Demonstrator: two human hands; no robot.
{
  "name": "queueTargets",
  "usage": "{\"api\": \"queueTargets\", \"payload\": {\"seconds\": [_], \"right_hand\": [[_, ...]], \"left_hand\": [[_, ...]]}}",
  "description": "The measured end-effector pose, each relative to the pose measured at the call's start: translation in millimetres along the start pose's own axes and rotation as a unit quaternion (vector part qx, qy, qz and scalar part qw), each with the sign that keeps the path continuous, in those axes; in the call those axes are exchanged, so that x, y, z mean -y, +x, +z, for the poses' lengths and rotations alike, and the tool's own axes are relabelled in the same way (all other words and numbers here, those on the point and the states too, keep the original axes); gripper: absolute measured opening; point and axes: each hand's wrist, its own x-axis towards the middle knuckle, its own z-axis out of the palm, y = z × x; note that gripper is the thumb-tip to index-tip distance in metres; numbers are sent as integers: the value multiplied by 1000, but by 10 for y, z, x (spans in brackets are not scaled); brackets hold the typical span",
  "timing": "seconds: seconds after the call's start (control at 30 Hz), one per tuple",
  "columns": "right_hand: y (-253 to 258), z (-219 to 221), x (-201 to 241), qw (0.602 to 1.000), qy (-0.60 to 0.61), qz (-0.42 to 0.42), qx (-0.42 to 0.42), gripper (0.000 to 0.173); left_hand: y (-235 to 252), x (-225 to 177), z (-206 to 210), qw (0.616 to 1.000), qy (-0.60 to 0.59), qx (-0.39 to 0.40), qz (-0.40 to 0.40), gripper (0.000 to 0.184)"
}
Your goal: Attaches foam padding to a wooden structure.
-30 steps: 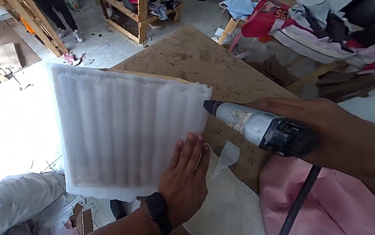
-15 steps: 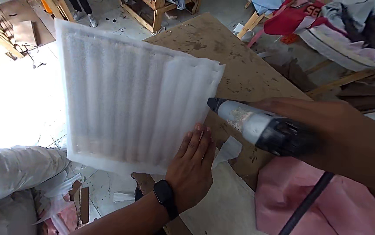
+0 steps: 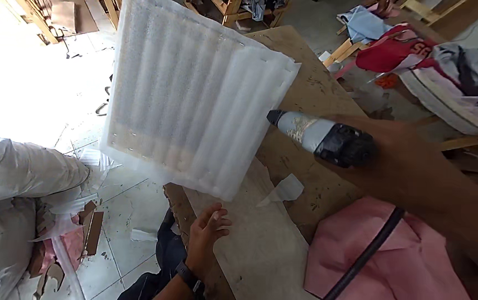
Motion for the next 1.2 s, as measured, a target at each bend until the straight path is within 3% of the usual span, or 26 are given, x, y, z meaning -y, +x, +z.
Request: {"api": "queueTargets", "payload": {"seconds": [0.07, 0.17, 0.4, 0.87, 1.07, 1.2], "right_hand": [[-30, 104, 82, 1000, 7, -8, 11, 40], [-67, 267, 58, 999, 5, 16, 40, 39], [-133, 319, 179, 999, 11, 37, 30, 39], [-518, 896, 597, 995, 29, 72, 59, 51], [-638, 1166, 884, 994, 26, 82, 73, 43], [-692, 1208, 962, 990, 39, 112, 79, 46]], "left_hand": [[58, -4, -4, 1000, -21, -1, 23, 62], [258, -88, 201, 997, -32, -25, 60, 26], [519, 59, 184, 986, 68, -106, 111, 25], [598, 11, 55, 983, 136, -72, 101, 26], [626, -40, 9, 986, 125, -61, 89, 25], [595, -67, -146, 985, 165, 0, 60, 22]]}}
